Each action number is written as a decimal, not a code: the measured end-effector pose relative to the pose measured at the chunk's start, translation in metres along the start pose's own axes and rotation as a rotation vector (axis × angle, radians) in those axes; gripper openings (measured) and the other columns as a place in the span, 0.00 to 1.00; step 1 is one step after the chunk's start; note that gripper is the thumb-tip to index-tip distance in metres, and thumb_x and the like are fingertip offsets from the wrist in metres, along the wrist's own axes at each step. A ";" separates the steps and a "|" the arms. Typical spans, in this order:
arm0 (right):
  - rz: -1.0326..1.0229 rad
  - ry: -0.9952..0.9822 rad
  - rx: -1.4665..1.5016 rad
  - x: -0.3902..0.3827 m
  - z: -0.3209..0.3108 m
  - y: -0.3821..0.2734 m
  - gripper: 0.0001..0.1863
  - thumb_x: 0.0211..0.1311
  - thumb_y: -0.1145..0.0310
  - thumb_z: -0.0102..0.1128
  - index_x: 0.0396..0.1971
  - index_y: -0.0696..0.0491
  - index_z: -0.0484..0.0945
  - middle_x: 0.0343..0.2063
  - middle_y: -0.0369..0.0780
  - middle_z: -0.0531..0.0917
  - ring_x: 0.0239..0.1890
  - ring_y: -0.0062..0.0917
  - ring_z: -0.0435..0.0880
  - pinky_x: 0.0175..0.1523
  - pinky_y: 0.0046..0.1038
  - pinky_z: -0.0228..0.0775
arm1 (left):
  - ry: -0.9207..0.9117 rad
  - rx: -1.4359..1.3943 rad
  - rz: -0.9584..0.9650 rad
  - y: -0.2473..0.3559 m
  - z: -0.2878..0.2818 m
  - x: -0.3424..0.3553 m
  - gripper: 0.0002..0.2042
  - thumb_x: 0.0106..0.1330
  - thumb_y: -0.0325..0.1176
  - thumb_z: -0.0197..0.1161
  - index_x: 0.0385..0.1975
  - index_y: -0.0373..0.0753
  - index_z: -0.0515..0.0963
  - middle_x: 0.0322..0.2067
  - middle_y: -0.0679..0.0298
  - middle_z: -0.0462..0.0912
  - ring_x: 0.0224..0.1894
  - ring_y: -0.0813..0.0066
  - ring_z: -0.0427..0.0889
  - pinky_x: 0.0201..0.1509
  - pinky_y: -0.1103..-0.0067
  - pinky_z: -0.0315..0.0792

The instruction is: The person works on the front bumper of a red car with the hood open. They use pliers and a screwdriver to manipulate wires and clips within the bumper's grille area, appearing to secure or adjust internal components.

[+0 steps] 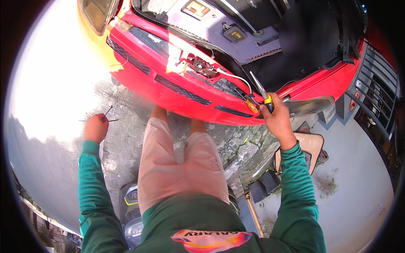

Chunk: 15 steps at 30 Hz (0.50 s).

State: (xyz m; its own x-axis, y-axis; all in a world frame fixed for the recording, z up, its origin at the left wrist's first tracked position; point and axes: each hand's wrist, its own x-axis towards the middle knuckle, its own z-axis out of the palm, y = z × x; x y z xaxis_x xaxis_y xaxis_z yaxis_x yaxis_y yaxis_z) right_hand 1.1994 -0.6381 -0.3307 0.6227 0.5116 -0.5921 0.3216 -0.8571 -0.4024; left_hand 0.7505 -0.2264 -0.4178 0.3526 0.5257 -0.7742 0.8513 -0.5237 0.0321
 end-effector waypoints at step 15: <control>0.657 0.509 0.653 -0.083 0.034 0.169 0.17 0.64 0.67 0.74 0.41 0.56 0.72 0.27 0.36 0.76 0.28 0.22 0.73 0.38 0.33 0.71 | 0.067 -0.025 0.053 -0.041 0.033 -0.002 0.25 0.65 0.27 0.71 0.64 0.33 0.80 0.60 0.45 0.86 0.63 0.46 0.84 0.69 0.61 0.76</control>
State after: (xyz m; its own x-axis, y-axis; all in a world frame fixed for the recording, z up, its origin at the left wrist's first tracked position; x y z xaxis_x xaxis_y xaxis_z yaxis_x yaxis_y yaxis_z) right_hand 1.1782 -0.8239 -0.3730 0.8096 -0.2563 -0.5281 -0.5391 -0.6806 -0.4961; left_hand 0.7021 -0.2276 -0.4383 0.4220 0.5421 -0.7267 0.8400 -0.5354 0.0885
